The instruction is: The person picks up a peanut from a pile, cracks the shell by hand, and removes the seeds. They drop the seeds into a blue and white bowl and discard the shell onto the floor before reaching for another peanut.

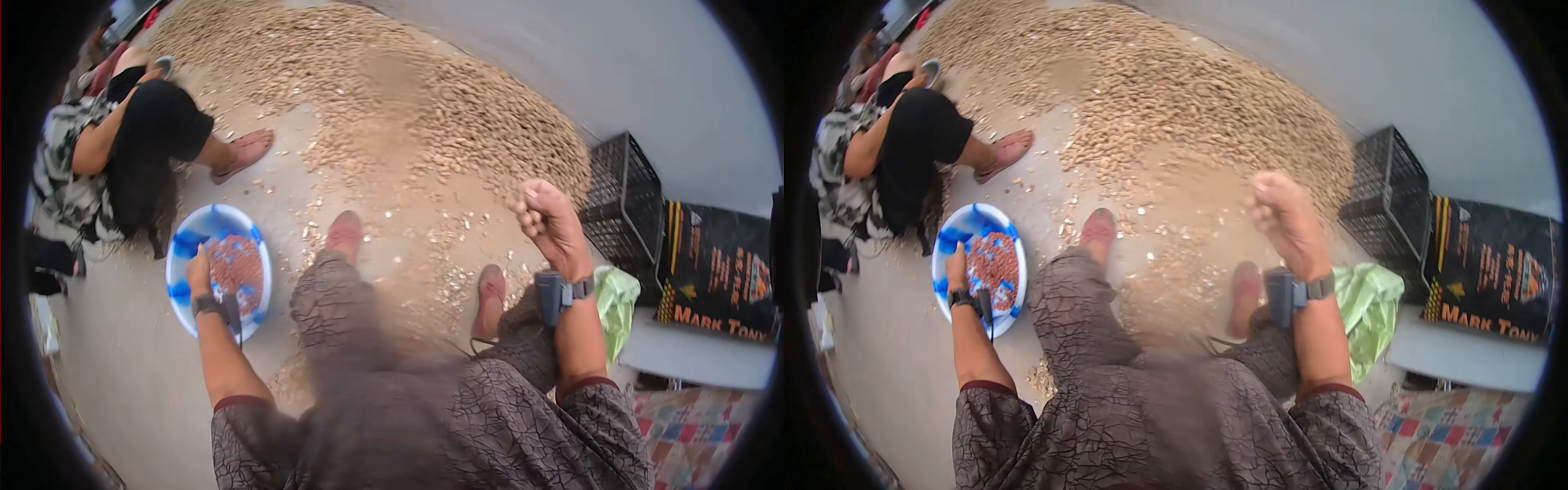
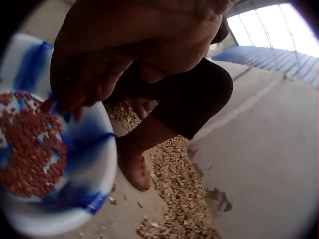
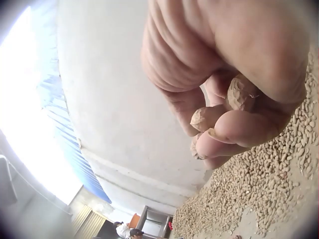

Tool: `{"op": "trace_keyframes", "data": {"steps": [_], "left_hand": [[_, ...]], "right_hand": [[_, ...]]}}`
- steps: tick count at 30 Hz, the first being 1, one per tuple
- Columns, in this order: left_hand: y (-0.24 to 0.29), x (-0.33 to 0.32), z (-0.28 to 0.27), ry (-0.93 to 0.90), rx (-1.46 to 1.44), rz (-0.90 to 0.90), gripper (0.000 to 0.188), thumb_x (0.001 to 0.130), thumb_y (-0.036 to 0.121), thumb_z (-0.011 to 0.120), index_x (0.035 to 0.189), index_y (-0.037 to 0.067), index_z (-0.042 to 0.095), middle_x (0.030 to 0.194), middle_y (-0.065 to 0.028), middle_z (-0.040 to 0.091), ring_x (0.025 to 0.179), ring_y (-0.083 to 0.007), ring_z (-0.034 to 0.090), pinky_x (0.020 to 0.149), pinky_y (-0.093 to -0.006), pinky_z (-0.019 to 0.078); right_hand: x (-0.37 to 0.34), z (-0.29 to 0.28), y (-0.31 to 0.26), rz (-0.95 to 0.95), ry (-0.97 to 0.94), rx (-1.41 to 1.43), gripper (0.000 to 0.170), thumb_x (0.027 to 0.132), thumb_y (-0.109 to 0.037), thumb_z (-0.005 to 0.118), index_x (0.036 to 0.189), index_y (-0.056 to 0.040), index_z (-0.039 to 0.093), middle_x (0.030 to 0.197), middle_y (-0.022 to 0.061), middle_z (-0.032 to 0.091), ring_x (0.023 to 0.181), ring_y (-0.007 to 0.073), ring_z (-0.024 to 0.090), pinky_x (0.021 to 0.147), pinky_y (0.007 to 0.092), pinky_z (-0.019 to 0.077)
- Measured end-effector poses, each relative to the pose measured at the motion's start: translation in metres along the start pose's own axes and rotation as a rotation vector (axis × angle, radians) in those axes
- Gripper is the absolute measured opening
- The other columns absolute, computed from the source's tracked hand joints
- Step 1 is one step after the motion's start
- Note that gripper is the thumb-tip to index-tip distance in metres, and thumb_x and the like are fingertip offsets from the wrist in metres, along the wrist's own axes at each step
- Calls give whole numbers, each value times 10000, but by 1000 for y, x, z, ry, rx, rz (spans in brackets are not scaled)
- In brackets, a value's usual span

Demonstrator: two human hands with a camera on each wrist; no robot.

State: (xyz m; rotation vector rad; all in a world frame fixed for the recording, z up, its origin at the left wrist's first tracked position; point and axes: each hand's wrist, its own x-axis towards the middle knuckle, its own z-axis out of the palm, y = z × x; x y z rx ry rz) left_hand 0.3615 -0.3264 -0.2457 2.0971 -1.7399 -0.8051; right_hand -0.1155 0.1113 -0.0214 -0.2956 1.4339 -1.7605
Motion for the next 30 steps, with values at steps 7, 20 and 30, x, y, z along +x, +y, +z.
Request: {"op": "trace_keyframes", "data": {"steps": [7, 20, 30], "left_hand": [[101, -36, -20, -383, -763, 211, 288, 877, 250, 572, 1026, 8, 618, 888, -90, 652, 751, -162, 627, 668, -264, 502], [379, -377, -6, -1460, -617, 729, 338, 893, 179, 524, 1158, -29, 549, 984, -62, 620, 918, -104, 579, 788, -219, 456], [374, -405, 31, -1538, -857, 669, 247, 852, 114, 586, 1071, -1, 570, 874, -12, 599, 759, -57, 543, 640, -192, 418]], "right_hand": [[-13, 19, -21, -83, -123, 43, 166, 853, -69, 554, 1006, -5, 546, 936, 175, 635, 590, 69, 572, 463, 139, 441], [-33, 24, -32, -239, -233, 228, 218, 853, -79, 578, 1058, -3, 568, 972, 165, 618, 615, 91, 563, 485, 172, 438], [-35, 14, -25, -231, -111, 151, 258, 864, -108, 570, 1079, 32, 548, 789, 63, 602, 581, 85, 558, 457, 177, 424]]}}
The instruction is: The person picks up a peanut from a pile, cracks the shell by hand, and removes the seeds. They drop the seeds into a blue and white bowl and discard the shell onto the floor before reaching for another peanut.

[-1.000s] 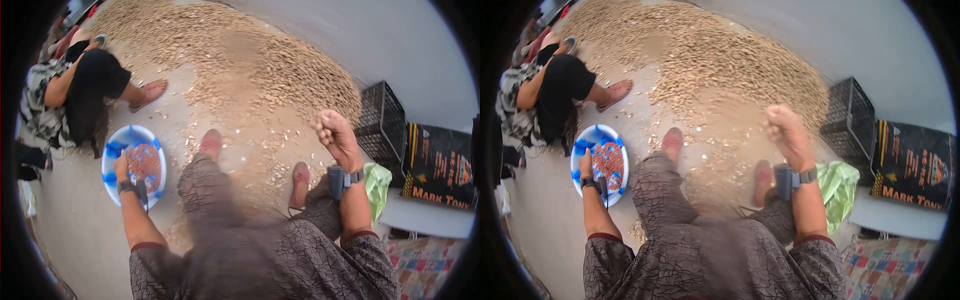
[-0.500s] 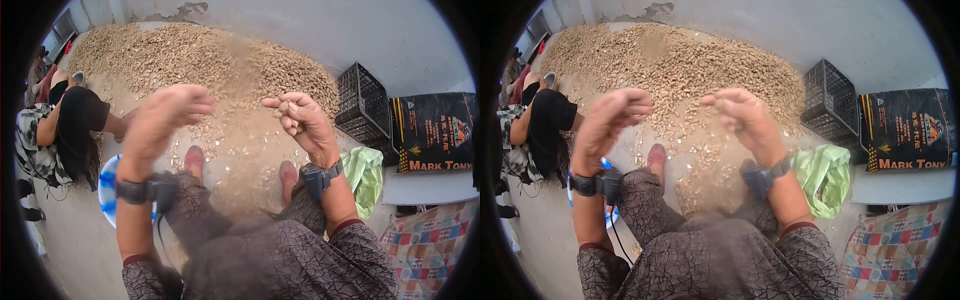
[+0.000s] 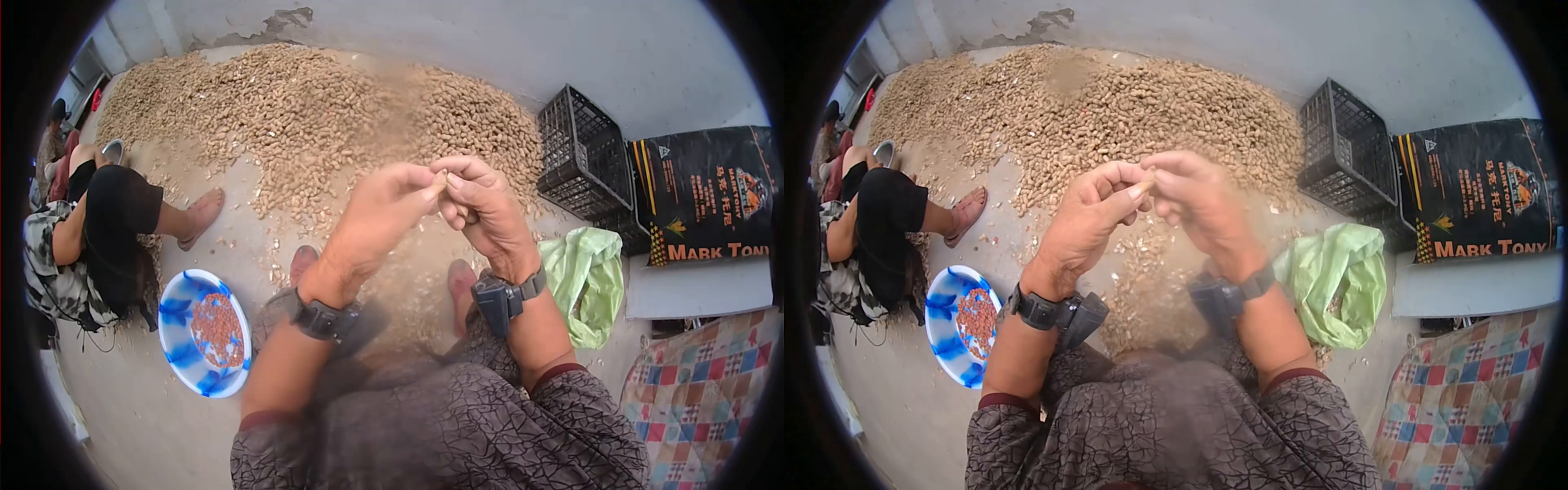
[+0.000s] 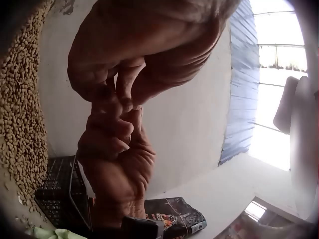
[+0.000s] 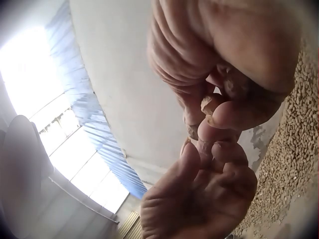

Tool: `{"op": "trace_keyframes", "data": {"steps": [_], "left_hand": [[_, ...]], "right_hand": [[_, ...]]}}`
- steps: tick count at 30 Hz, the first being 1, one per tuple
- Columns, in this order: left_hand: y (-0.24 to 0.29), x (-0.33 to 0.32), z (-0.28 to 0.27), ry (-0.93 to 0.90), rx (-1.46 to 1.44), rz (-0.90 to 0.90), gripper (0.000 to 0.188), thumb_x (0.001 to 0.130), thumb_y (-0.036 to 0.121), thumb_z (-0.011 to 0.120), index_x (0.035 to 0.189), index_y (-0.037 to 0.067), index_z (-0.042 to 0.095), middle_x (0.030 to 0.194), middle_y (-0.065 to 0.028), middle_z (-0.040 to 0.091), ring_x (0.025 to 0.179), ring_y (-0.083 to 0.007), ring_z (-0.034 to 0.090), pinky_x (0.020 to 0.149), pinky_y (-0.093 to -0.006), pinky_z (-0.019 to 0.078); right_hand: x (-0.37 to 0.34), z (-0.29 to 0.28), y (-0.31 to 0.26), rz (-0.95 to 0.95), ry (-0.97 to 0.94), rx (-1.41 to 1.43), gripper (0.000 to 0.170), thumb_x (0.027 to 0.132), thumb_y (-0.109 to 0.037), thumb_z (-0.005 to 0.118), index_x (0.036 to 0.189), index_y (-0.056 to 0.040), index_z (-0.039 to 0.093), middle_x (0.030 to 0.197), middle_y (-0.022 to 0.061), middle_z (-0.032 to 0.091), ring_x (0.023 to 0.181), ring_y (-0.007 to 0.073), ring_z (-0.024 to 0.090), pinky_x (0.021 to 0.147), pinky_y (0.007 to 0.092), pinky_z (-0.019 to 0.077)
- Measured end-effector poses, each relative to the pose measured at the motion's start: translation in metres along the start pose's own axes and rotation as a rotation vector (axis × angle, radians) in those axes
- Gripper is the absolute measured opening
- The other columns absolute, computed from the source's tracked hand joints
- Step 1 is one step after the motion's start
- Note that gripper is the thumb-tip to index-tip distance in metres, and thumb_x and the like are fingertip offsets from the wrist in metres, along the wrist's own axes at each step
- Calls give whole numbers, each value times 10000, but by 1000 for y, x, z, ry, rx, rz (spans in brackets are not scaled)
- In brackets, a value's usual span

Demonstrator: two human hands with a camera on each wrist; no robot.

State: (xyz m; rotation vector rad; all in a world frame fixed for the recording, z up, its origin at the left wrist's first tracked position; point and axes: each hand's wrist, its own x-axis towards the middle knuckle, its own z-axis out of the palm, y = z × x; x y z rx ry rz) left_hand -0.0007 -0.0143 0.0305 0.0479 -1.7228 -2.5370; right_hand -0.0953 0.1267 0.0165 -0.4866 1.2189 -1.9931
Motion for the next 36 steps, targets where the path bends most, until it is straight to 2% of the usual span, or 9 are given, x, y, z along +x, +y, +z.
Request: {"op": "trace_keyframes", "data": {"steps": [4, 7, 12, 16, 26, 28, 30, 34, 36], "left_hand": [[-11, -4, -3, 67, -101, -4, 199, 866, 101, 565, 1043, 9, 556, 858, -8, 592, 732, -54, 535, 623, -188, 414], [-10, -5, -3, 97, -146, 26, 279, 882, 88, 538, 1143, -8, 518, 862, -12, 590, 734, -59, 537, 622, -185, 415], [-3, -10, -1, -1, 81, 46, 353, 898, 63, 488, 1240, -25, 494, 917, -20, 596, 766, -64, 543, 649, -192, 429], [-7, -10, 2, -5, 57, 111, 316, 900, 53, 480, 1203, -20, 533, 926, -25, 602, 767, -64, 545, 667, -198, 442], [-14, -3, 12, -35, 125, 170, 273, 835, -65, 450, 1090, -86, 544, 1051, -60, 562, 826, -106, 587, 725, -236, 502], [-14, -3, 14, -68, 62, 213, 278, 827, -71, 455, 1090, -90, 543, 1050, -64, 562, 849, -110, 585, 735, -239, 504], [-11, -5, 16, -73, 72, 207, 292, 810, -81, 457, 1086, -79, 552, 1046, -72, 565, 883, -115, 579, 755, -243, 503], [-19, -2, 13, -59, 77, 170, 308, 806, -81, 455, 1094, -63, 563, 1006, -63, 583, 871, -115, 584, 761, -242, 500], [-24, -1, 10, -63, 145, 146, 358, 840, 21, 504, 1193, -31, 533, 979, -44, 620, 862, -87, 575, 775, -241, 483]], "right_hand": [[-3, 4, 0, 57, -7, -24, 302, 856, -139, 587, 1091, 50, 560, 832, 57, 619, 643, 63, 552, 522, 157, 420], [-5, 13, -3, 41, -12, -71, 344, 841, -159, 600, 1112, 48, 555, 831, 44, 616, 657, 58, 556, 528, 145, 416], [-3, 22, -5, 14, -112, -101, 377, 809, -162, 618, 1111, 54, 556, 821, 40, 613, 646, 53, 545, 534, 149, 414], [-2, 20, -3, 50, -179, -97, 369, 794, -167, 626, 1081, 59, 573, 828, 47, 609, 625, 53, 517, 540, 176, 420], [-7, 12, -5, 79, -138, -99, 308, 800, -154, 615, 1016, 65, 607, 852, 73, 623, 628, 66, 513, 572, 186, 431], [-8, 16, -5, 42, 23, -139, 276, 798, -150, 621, 973, 63, 625, 821, 72, 623, 648, 82, 540, 554, 190, 425], [-7, 10, -3, 33, 6, -134, 264, 796, -153, 627, 946, 63, 633, 796, 72, 624, 640, 89, 548, 537, 194, 423], [-2, 0, 4, 48, 38, -189, 247, 795, -163, 642, 886, 67, 647, 712, 68, 614, 574, 96, 540, 481, 207, 412], [-2, -1, 5, 56, 38, -183, 238, 800, -165, 640, 875, 61, 645, 696, 63, 607, 551, 92, 524, 469, 206, 401]]}}
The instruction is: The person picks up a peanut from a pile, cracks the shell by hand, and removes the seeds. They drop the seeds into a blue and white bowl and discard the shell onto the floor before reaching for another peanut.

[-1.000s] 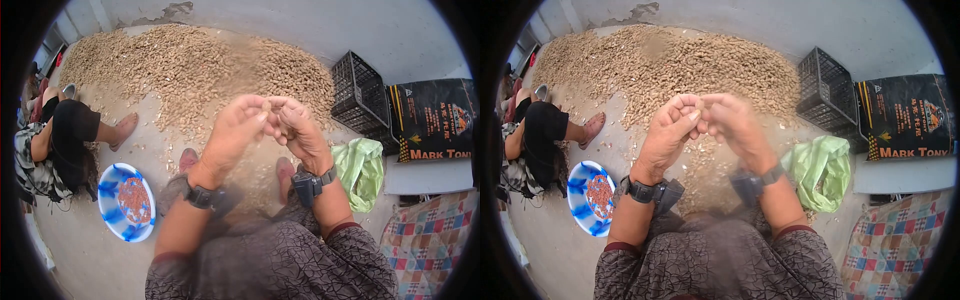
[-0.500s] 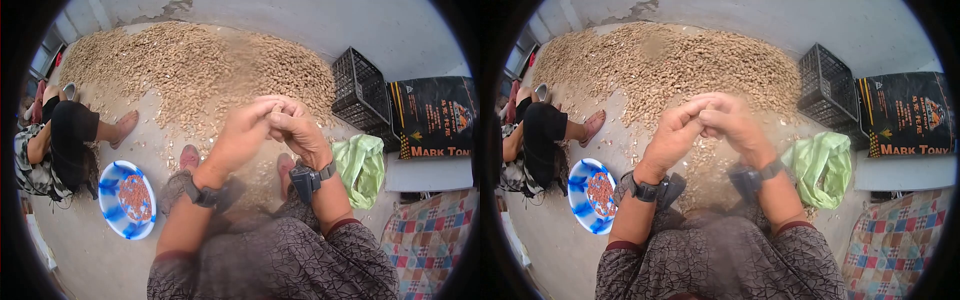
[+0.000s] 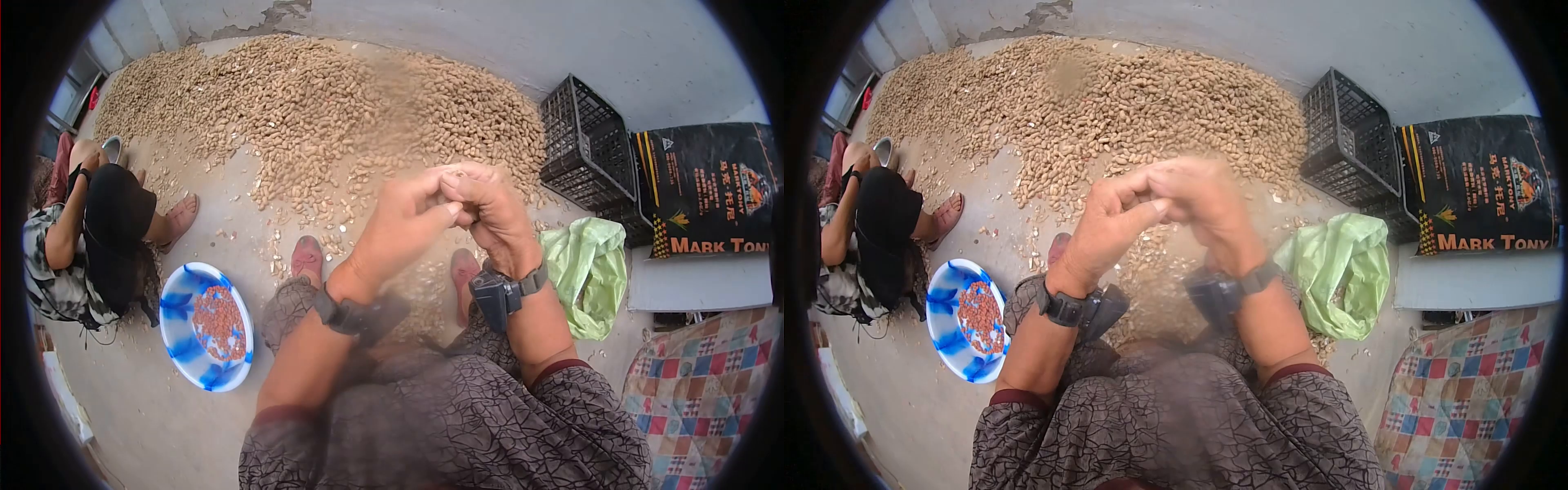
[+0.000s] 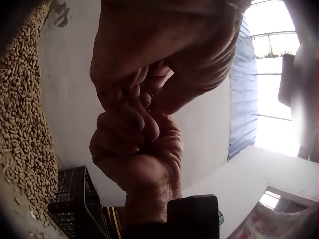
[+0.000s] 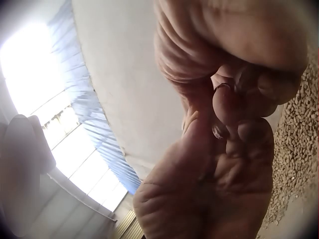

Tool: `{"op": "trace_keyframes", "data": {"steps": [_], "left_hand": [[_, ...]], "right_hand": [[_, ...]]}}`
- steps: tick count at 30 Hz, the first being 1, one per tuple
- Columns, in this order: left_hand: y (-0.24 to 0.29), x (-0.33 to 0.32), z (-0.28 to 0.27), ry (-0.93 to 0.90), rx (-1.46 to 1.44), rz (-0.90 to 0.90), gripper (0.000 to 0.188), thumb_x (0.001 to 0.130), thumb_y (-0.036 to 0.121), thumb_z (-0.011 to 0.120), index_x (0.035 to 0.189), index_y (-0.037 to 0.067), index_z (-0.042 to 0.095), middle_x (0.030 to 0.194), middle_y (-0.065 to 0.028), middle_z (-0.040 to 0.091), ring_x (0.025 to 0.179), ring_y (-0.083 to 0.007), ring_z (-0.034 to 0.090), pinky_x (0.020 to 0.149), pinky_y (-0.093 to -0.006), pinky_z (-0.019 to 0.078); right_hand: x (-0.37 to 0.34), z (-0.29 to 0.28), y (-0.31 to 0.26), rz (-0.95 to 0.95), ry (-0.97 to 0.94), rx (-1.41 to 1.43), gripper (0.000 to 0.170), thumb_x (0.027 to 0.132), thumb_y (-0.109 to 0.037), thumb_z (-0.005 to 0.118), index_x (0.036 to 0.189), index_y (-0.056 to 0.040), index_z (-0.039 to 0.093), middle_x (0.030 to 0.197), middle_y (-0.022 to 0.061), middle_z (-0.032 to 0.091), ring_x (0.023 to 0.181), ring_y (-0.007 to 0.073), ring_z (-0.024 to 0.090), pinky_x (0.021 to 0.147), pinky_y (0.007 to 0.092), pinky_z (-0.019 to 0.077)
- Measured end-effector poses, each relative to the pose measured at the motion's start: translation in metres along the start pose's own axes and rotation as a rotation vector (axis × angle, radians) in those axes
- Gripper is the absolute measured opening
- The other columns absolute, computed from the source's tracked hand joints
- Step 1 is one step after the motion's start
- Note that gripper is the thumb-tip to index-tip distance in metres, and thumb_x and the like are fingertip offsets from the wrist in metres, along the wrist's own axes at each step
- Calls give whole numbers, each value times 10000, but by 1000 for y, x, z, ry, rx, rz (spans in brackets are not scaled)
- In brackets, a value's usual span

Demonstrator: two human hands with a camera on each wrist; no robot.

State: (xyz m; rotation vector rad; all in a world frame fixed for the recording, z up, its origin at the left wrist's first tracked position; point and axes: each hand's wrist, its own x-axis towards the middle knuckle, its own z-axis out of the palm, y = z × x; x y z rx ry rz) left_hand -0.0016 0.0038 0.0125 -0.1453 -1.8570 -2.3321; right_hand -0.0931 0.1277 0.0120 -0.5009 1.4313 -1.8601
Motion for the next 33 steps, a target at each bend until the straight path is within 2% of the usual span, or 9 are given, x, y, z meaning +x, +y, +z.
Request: {"op": "trace_keyframes", "data": {"steps": [6, 13, 16, 20, 22, 25, 28, 31, 33], "left_hand": [[6, 3, -1, -19, -81, -91, 368, 847, 21, 493, 1208, -47, 515, 959, -43, 625, 840, -92, 586, 752, -235, 480], [16, -2, 5, -47, -112, -5, 389, 850, 25, 513, 1230, -60, 494, 956, -43, 624, 817, -76, 582, 721, -218, 476], [15, -5, 5, -21, -64, -1, 307, 811, -75, 485, 1111, -63, 550, 991, -54, 570, 848, -109, 582, 750, -247, 499], [0, -2, 6, 46, -94, -12, 239, 842, 11, 494, 1050, -70, 577, 905, -61, 609, 791, -114, 598, 694, -237, 490], [-5, -1, 1, 61, -87, -11, 226, 856, 54, 495, 1017, -72, 592, 865, -63, 621, 765, -116, 602, 673, -230, 485], [-12, 2, -5, 82, -58, -55, 322, 899, 159, 504, 1116, -67, 577, 902, -69, 644, 778, -97, 597, 683, -228, 481], [-18, 3, -7, 189, -160, -116, 300, 898, 167, 508, 1071, -57, 605, 895, -75, 647, 782, -105, 604, 682, -227, 478], [-14, 5, -6, 273, -160, -87, 283, 891, 156, 522, 1072, -43, 610, 888, -70, 648, 774, -108, 605, 689, -221, 472], [-8, 5, -4, 421, -127, -52, 280, 883, 162, 546, 1063, -38, 622, 903, -64, 652, 784, -102, 602, 713, -220, 465]], "right_hand": [[-5, 3, -2, 6, -41, 72, 181, 809, -170, 637, 808, 11, 628, 665, 33, 580, 535, 69, 475, 470, 191, 363], [-9, 1, -4, -25, -35, -31, 152, 795, -164, 649, 757, -23, 604, 665, 6, 560, 573, 62, 475, 494, 193, 354], [-12, 7, -4, -9, 2, 13, 158, 786, -164, 655, 763, -14, 610, 661, 4, 558, 561, 57, 463, 481, 192, 337], [-11, 7, -2, 30, 34, 8, 175, 780, -169, 658, 764, -1, 613, 644, -3, 549, 544, 54, 450, 473, 190, 328], [-9, 8, 2, 9, 44, 0, 178, 785, -154, 655, 781, 21, 619, 647, 6, 559, 554, 56, 474, 484, 194, 362], [-7, 18, -3, -45, 75, -182, 175, 779, -130, 662, 808, 39, 624, 653, 22, 572, 595, 75, 529, 525, 208, 424], [-7, 21, -1, -108, 50, -378, 184, 772, -97, 666, 861, 60, 632, 715, 46, 611, 676, 100, 579, 585, 227, 468], [-10, 22, 0, -159, 104, -253, 186, 763, -85, 672, 880, 57, 645, 773, 55, 635, 735, 110, 594, 622, 229, 474], [-14, 15, -4, -132, 103, -289, 182, 759, -79, 673, 887, 48, 652, 811, 60, 642, 745, 109, 593, 631, 231, 471]]}}
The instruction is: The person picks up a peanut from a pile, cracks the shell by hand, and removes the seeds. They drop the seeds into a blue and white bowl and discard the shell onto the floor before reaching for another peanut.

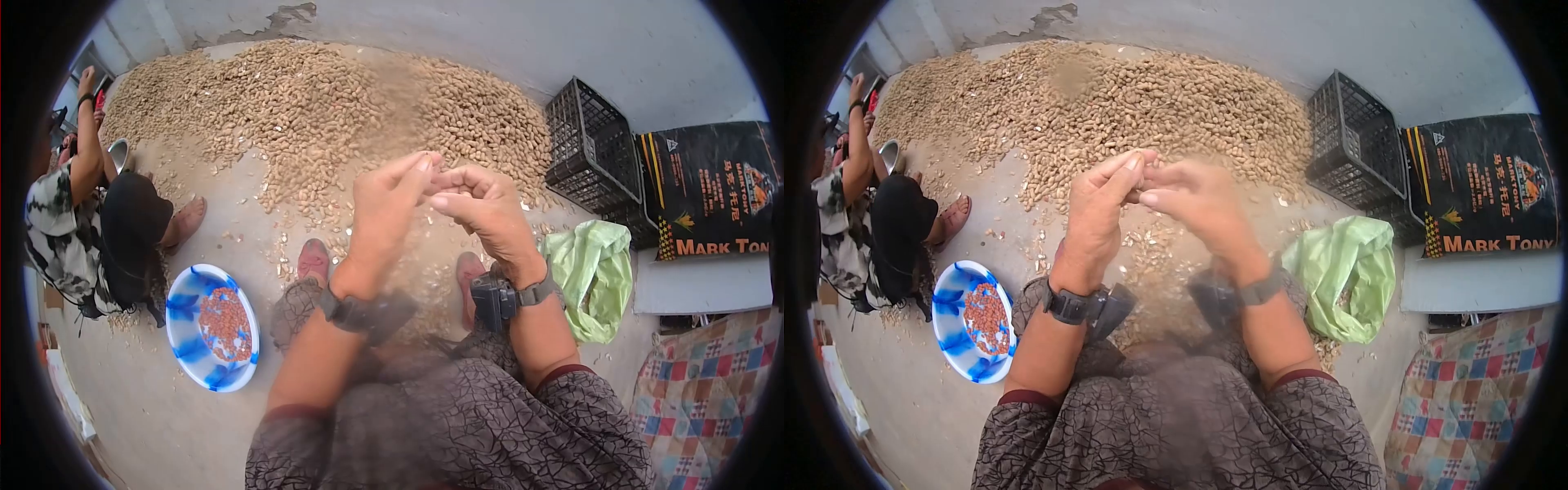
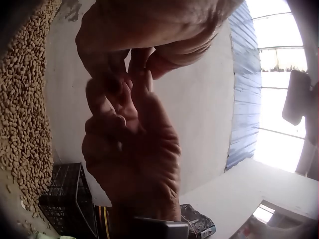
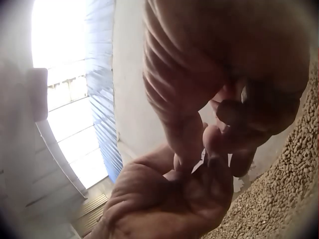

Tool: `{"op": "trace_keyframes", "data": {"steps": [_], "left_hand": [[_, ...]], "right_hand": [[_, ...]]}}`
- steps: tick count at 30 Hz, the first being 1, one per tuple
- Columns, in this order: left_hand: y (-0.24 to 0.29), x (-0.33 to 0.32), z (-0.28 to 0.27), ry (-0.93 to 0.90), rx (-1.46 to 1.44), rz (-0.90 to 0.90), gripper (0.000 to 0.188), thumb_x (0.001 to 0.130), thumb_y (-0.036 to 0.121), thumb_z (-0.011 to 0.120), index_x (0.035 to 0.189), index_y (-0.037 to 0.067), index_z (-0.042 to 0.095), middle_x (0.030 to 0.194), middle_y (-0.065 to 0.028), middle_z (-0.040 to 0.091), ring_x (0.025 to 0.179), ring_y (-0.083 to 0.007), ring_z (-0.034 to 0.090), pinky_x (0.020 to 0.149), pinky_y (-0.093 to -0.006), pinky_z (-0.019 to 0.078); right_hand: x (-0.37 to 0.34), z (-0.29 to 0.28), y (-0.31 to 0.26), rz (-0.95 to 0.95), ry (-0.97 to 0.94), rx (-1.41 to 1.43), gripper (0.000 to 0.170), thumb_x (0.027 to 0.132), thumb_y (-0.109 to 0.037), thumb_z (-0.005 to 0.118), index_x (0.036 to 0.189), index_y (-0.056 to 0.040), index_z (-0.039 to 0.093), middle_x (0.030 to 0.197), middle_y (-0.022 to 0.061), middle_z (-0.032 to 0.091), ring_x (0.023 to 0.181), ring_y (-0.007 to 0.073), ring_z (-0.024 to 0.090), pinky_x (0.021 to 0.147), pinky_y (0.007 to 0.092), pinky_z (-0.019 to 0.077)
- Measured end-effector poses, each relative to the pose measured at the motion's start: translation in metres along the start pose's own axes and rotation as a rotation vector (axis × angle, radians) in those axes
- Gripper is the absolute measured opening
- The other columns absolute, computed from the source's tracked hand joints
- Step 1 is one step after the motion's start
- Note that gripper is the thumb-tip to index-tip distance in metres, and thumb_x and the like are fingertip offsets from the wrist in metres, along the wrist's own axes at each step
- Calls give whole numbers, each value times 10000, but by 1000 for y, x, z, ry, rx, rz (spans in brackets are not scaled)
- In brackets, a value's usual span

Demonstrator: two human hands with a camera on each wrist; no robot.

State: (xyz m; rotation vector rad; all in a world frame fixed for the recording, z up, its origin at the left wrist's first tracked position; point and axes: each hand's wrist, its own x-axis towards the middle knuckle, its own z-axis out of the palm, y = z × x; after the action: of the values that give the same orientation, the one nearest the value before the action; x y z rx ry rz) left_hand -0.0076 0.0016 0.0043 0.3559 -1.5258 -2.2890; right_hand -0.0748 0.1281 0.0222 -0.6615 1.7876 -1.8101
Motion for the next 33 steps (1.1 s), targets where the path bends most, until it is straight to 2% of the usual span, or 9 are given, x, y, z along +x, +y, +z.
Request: {"op": "trace_keyframes", "data": {"steps": [2, 4, 10, 15, 18, 22, 25, 27, 33], "left_hand": [[1, 0, -1, 1, 59, 52, 260, 872, 141, 556, 1019, -61, 629, 890, -67, 648, 774, -100, 594, 684, -227, 470], [0, -1, 0, 2, 118, 102, 243, 860, 120, 566, 975, -83, 636, 876, -69, 645, 763, -98, 585, 655, -233, 474], [0, -2, 3, -90, 21, 69, 212, 856, 89, 556, 953, -77, 645, 823, -63, 628, 730, -98, 566, 624, -239, 461], [-25, 6, 5, -15, 77, 290, 189, 843, 73, 574, 952, -59, 653, 899, -81, 598, 778, -124, 568, 641, -242, 472], [-24, 3, 7, -43, 1, 195, 177, 833, 62, 585, 945, -55, 655, 963, -98, 585, 836, -127, 567, 654, -244, 477], [-21, 3, 9, -11, 48, 237, 165, 825, 70, 603, 920, -54, 655, 904, -92, 608, 782, -123, 582, 635, -244, 479], [1, -2, 4, -68, 293, 102, 158, 843, 109, 631, 943, -8, 666, 907, -37, 624, 786, -84, 565, 673, -214, 458], [3, 2, 2, -116, 341, 77, 130, 824, 102, 650, 902, -3, 661, 787, -10, 618, 696, -59, 548, 587, -196, 439], [-9, 6, -1, -160, 102, 131, 83, 813, 51, 620, 782, -26, 622, 700, -42, 618, 651, -80, 574, 566, -216, 456]], "right_hand": [[0, -1, -1, 25, -6, -37, 180, 755, -73, 673, 895, 40, 659, 849, 65, 648, 754, 108, 593, 641, 233, 469], [0, 2, 1, -38, -28, -142, 200, 752, -154, 682, 893, -15, 650, 668, -29, 579, 542, 14, 462, 471, 159, 340], [1, 5, 4, -68, -11, -98, 165, 771, -156, 656, 873, -26, 650, 636, -46, 550, 530, 13, 455, 456, 152, 331], [-1, 20, -2, -143, 77, -114, 111, 782, -148, 643, 813, -43, 631, 625, -50, 543, 517, 11, 453, 443, 152, 328], [-1, 19, 2, -128, 129, -81, 92, 782, -131, 639, 786, -41, 618, 620, -43, 547, 513, 13, 459, 440, 156, 332], [-1, 8, 11, -41, 184, -39, 61, 772, -94, 636, 762, -38, 615, 618, -17, 564, 507, 23, 474, 439, 163, 340], [-2, 3, 22, -128, 162, -161, 49, 764, -76, 632, 733, -46, 610, 616, -2, 570, 496, 29, 479, 430, 168, 345], [-4, 4, 19, -101, 148, -142, 53, 760, -75, 635, 726, -45, 608, 614, 0, 571, 490, 30, 478, 424, 167, 348], [-10, -2, 5, -13, 59, -67, 69, 756, -91, 654, 726, -46, 610, 606, 9, 578, 473, 30, 480, 399, 155, 355]]}}
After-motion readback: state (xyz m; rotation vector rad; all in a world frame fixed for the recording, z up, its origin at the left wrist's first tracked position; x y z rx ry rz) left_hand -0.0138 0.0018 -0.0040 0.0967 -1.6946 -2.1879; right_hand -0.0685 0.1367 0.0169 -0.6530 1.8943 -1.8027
